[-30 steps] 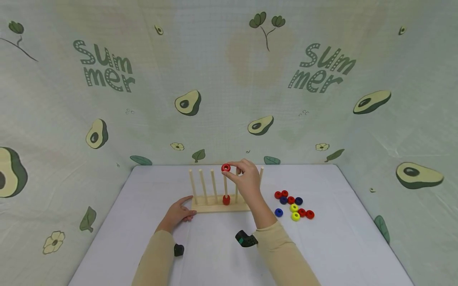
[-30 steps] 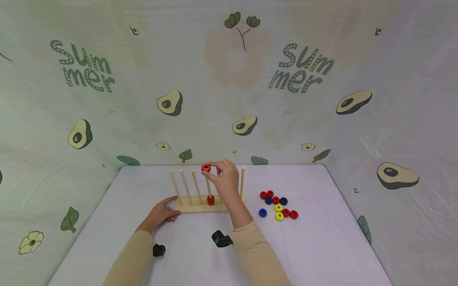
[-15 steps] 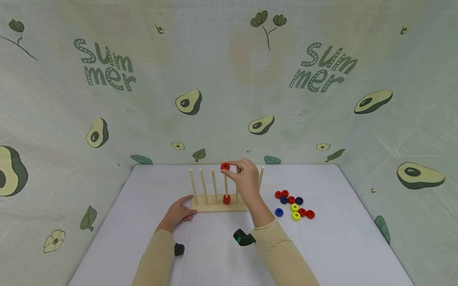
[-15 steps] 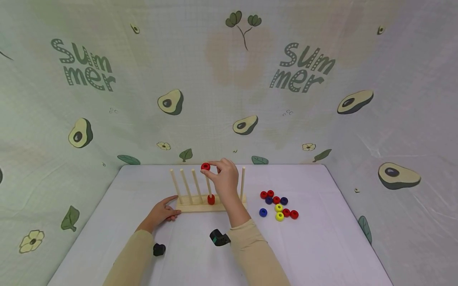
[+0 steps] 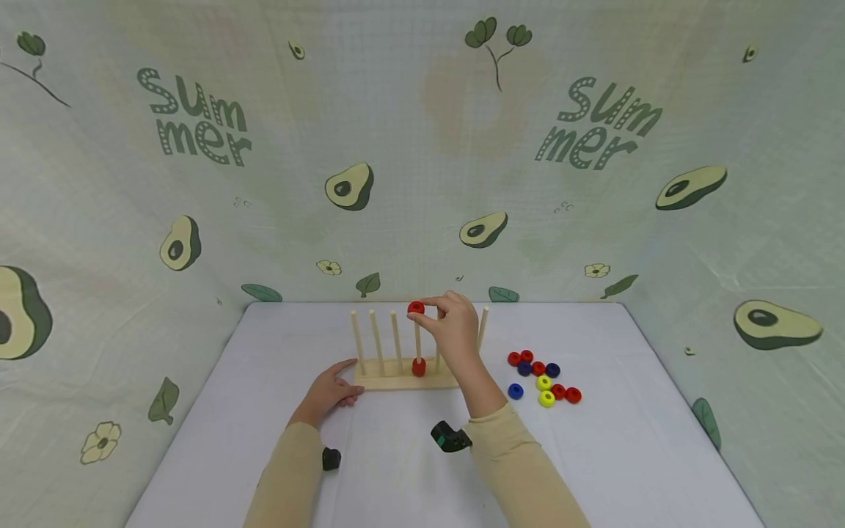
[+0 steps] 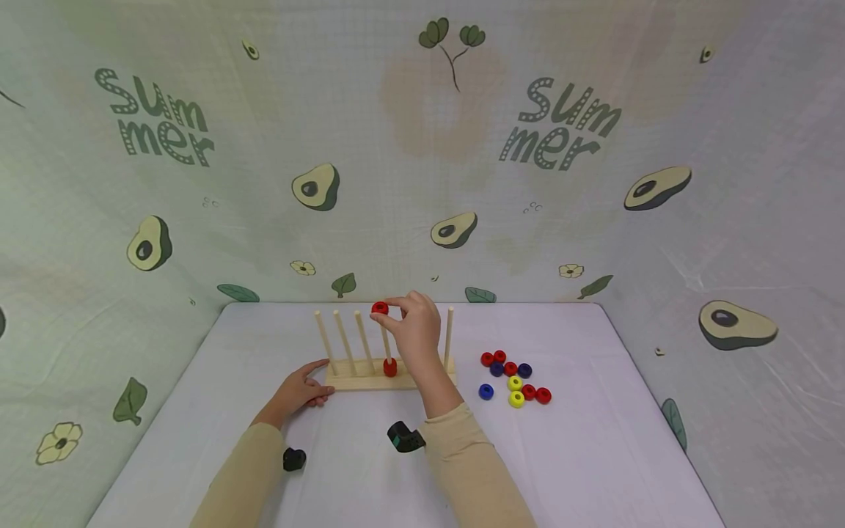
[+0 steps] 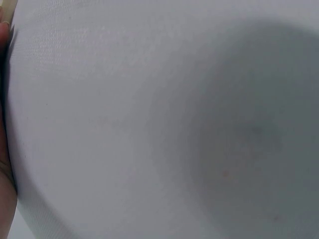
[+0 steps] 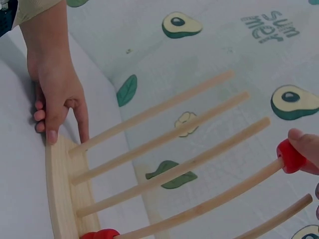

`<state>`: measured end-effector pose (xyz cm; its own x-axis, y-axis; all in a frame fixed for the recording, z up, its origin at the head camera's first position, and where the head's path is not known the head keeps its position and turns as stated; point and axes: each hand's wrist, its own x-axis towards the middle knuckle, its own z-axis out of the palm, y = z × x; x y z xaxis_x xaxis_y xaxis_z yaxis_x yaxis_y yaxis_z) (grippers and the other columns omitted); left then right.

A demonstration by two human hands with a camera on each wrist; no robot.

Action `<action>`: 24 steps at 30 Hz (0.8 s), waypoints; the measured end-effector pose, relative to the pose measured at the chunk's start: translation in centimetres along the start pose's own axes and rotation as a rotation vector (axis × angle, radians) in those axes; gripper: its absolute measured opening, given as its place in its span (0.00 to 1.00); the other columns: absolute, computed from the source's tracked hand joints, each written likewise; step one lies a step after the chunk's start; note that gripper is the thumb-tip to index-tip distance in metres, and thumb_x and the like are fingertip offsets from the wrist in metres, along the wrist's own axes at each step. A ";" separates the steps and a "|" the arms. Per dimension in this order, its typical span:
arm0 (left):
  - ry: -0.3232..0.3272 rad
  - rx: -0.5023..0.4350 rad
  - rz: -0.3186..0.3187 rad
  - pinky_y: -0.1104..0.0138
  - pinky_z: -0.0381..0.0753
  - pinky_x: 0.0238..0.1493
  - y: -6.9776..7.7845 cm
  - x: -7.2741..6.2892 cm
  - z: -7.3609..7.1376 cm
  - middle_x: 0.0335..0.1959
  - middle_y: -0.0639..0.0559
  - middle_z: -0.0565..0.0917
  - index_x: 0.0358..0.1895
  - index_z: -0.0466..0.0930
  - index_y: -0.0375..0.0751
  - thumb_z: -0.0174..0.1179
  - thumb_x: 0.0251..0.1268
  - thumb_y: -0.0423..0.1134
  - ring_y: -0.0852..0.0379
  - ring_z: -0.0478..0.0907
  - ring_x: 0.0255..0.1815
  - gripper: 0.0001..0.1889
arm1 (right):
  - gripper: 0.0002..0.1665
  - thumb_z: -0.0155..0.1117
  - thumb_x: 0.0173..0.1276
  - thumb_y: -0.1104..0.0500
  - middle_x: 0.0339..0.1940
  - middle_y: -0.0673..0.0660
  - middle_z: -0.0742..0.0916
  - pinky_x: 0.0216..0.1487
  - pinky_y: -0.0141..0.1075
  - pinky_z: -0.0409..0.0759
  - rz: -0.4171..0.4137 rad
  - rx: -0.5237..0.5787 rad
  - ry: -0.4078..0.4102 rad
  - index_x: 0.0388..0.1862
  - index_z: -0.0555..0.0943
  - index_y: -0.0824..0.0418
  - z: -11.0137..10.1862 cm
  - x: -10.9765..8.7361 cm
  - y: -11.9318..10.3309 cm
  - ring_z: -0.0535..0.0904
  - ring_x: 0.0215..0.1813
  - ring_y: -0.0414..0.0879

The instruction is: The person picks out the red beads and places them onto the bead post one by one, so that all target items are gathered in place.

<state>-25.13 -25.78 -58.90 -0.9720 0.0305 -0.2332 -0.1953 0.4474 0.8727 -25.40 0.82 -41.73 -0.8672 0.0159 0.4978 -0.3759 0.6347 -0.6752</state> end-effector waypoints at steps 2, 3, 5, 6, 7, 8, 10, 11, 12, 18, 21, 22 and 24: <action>0.002 -0.001 0.003 0.68 0.74 0.23 0.0 0.0 0.0 0.17 0.50 0.81 0.70 0.67 0.39 0.72 0.55 0.32 0.60 0.75 0.16 0.37 | 0.18 0.80 0.50 0.49 0.19 0.48 0.68 0.30 0.37 0.60 0.005 -0.011 -0.012 0.40 0.90 0.55 0.0 0.0 0.0 0.63 0.27 0.44; 0.002 0.000 0.005 0.69 0.74 0.23 0.0 0.0 0.0 0.17 0.50 0.81 0.70 0.67 0.39 0.72 0.55 0.32 0.60 0.75 0.16 0.37 | 0.18 0.80 0.51 0.49 0.19 0.48 0.68 0.30 0.37 0.60 0.007 -0.016 -0.017 0.40 0.90 0.55 -0.1 0.1 0.0 0.63 0.27 0.44; 0.001 0.000 0.008 0.69 0.74 0.23 0.0 0.0 0.0 0.17 0.50 0.81 0.70 0.67 0.38 0.71 0.55 0.32 0.60 0.75 0.16 0.37 | 0.18 0.80 0.51 0.49 0.19 0.48 0.68 0.30 0.37 0.60 0.014 -0.026 -0.029 0.40 0.90 0.55 -0.1 0.1 0.0 0.63 0.27 0.45; 0.000 0.000 0.008 0.69 0.74 0.23 0.0 0.0 0.0 0.17 0.50 0.81 0.70 0.67 0.38 0.71 0.55 0.31 0.60 0.75 0.16 0.37 | 0.18 0.80 0.51 0.49 0.19 0.49 0.69 0.31 0.37 0.60 0.017 -0.029 -0.034 0.40 0.90 0.55 -0.1 0.1 0.0 0.63 0.27 0.45; 0.000 0.001 0.009 0.69 0.74 0.22 0.0 0.0 0.0 0.17 0.50 0.81 0.70 0.67 0.38 0.71 0.55 0.31 0.60 0.75 0.16 0.37 | 0.18 0.80 0.51 0.49 0.20 0.49 0.69 0.30 0.37 0.60 0.020 -0.033 -0.039 0.40 0.90 0.55 -0.1 0.1 0.0 0.63 0.27 0.45; -0.001 0.000 0.008 0.69 0.74 0.22 0.0 0.0 0.0 0.17 0.50 0.81 0.70 0.67 0.38 0.71 0.55 0.31 0.60 0.75 0.16 0.37 | 0.18 0.80 0.51 0.49 0.20 0.49 0.69 0.30 0.37 0.60 0.023 -0.037 -0.044 0.40 0.90 0.55 -0.1 0.1 0.0 0.63 0.27 0.45; 0.000 0.002 0.008 0.69 0.74 0.22 0.1 0.0 0.0 0.17 0.51 0.81 0.70 0.67 0.38 0.71 0.55 0.31 0.60 0.75 0.16 0.37 | 0.19 0.80 0.51 0.49 0.20 0.49 0.69 0.30 0.37 0.61 0.027 -0.051 -0.054 0.40 0.90 0.55 -0.1 0.0 0.0 0.64 0.27 0.45; 0.001 0.006 0.007 0.69 0.74 0.23 0.0 0.0 0.0 0.16 0.51 0.81 0.70 0.67 0.38 0.71 0.55 0.32 0.61 0.75 0.16 0.37 | 0.19 0.80 0.51 0.48 0.20 0.49 0.69 0.31 0.37 0.61 0.028 -0.060 -0.059 0.41 0.90 0.55 -0.1 0.0 -0.1 0.64 0.28 0.45; 0.003 0.007 0.005 0.69 0.74 0.23 0.0 0.0 0.0 0.16 0.51 0.81 0.70 0.67 0.39 0.72 0.55 0.32 0.60 0.74 0.16 0.37 | 0.19 0.79 0.52 0.48 0.20 0.49 0.70 0.31 0.37 0.61 0.030 -0.069 -0.064 0.41 0.90 0.54 -0.1 0.0 -0.1 0.64 0.28 0.45; 0.002 0.029 -0.001 0.68 0.74 0.24 -0.1 0.1 0.0 0.17 0.51 0.81 0.70 0.67 0.40 0.71 0.55 0.33 0.60 0.74 0.16 0.37 | 0.19 0.79 0.52 0.48 0.21 0.49 0.70 0.32 0.37 0.61 0.034 -0.095 -0.079 0.42 0.90 0.54 -0.1 0.0 -0.2 0.65 0.29 0.45; -0.004 0.023 -0.003 0.68 0.74 0.24 -0.1 0.1 0.0 0.17 0.51 0.81 0.70 0.66 0.39 0.71 0.56 0.33 0.60 0.75 0.17 0.37 | 0.20 0.79 0.52 0.48 0.21 0.49 0.70 0.31 0.37 0.62 0.032 -0.104 -0.081 0.42 0.90 0.54 -0.1 0.0 -0.2 0.65 0.29 0.45; -0.006 0.020 -0.004 0.68 0.73 0.24 -0.1 0.1 0.0 0.17 0.51 0.81 0.70 0.66 0.39 0.71 0.56 0.33 0.60 0.74 0.17 0.37 | 0.20 0.79 0.52 0.48 0.21 0.49 0.71 0.31 0.37 0.62 0.031 -0.108 -0.081 0.42 0.90 0.54 -0.1 0.0 -0.1 0.65 0.29 0.45; -0.009 0.015 -0.005 0.69 0.73 0.23 -0.1 0.2 0.0 0.17 0.51 0.81 0.71 0.66 0.39 0.71 0.56 0.33 0.60 0.75 0.17 0.37 | 0.20 0.79 0.52 0.48 0.22 0.48 0.71 0.31 0.37 0.62 0.026 -0.119 -0.082 0.42 0.90 0.54 -0.1 0.0 -0.1 0.65 0.29 0.45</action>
<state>-25.27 -25.84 -59.06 -0.9697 0.0358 -0.2417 -0.1986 0.4608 0.8650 -25.29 0.83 -41.62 -0.9019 -0.0264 0.4311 -0.3155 0.7220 -0.6157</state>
